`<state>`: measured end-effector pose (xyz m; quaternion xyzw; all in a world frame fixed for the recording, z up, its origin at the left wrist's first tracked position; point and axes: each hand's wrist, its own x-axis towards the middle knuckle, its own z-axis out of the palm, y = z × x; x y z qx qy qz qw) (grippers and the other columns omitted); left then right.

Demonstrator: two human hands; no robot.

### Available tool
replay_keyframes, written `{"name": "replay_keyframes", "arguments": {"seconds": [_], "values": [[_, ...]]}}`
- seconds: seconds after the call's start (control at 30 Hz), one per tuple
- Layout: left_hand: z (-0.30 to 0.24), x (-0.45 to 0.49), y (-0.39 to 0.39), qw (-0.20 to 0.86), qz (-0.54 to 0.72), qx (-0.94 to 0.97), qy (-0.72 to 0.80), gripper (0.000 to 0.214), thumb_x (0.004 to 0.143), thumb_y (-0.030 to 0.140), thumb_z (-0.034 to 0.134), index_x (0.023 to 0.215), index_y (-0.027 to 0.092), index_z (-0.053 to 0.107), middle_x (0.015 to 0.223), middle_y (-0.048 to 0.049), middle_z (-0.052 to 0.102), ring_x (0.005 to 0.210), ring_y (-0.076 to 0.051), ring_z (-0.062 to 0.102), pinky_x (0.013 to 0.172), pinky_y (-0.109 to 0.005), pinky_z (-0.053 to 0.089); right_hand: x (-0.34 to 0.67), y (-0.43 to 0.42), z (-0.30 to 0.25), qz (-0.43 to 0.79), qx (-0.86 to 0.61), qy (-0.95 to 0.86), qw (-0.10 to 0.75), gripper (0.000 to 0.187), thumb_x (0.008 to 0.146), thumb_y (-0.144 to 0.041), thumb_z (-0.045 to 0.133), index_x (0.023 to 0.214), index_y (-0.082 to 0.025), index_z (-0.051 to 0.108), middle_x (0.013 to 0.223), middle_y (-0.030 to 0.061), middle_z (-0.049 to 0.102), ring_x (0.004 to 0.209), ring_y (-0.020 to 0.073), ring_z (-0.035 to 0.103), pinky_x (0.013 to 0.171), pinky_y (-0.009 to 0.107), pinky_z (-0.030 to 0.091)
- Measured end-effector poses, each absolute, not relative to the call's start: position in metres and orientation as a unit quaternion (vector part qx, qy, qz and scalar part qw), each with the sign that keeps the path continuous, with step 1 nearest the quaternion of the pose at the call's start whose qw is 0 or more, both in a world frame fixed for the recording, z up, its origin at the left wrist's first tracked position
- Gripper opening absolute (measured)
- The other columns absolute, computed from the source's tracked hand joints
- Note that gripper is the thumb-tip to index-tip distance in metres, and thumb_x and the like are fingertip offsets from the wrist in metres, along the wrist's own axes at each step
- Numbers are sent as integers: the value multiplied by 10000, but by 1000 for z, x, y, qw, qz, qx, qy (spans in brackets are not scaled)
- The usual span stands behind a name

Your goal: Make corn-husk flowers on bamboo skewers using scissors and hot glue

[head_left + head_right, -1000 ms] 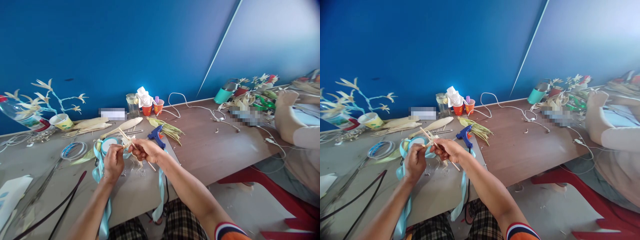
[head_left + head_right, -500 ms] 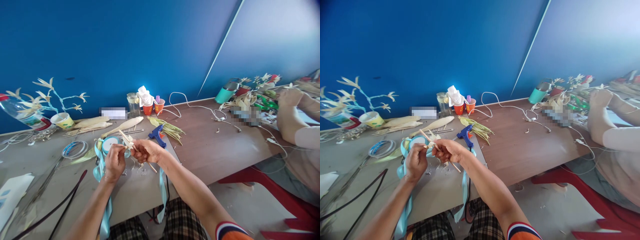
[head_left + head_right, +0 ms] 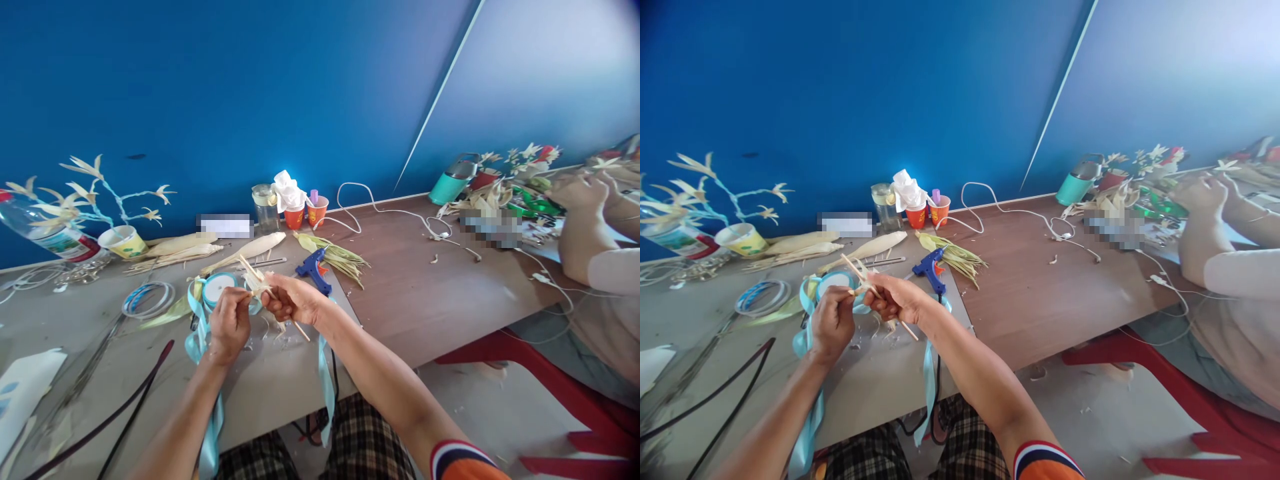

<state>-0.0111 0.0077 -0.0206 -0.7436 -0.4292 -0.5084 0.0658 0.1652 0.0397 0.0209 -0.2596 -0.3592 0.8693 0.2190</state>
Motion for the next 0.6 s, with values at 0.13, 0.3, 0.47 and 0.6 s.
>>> {"name": "replay_keyframes", "arguments": {"seconds": [0.13,0.3,0.47,0.6], "values": [[-21,-10,7,50,-509,-748,-424,64,891,166,471,854,210,498,767,-32,591,720,-154,579,688,-305,471,164,42,15,865,-262,-336,265,272,791,-354,616,664,-155,482,478,-81,385,395,27,185,401,172,144],[-23,-10,6,33,-527,-738,-419,54,887,159,484,866,207,498,769,-16,581,720,-144,564,684,-294,469,161,45,5,865,-234,-332,296,261,723,-274,669,659,-174,438,457,-101,363,378,20,202,397,163,153],[-24,-7,3,-26,-551,-708,-441,62,907,223,465,854,206,492,786,-20,572,750,-144,565,689,-297,484,156,42,4,856,-260,-345,283,264,721,-262,678,658,-172,438,449,-107,364,367,15,197,386,156,145],[-24,-4,2,-38,-559,-693,-454,103,909,260,464,828,205,494,767,-14,566,740,-140,564,678,-287,485,155,41,6,847,-284,-345,287,277,736,-275,687,660,-170,443,444,-111,345,371,17,192,394,161,139]]}}
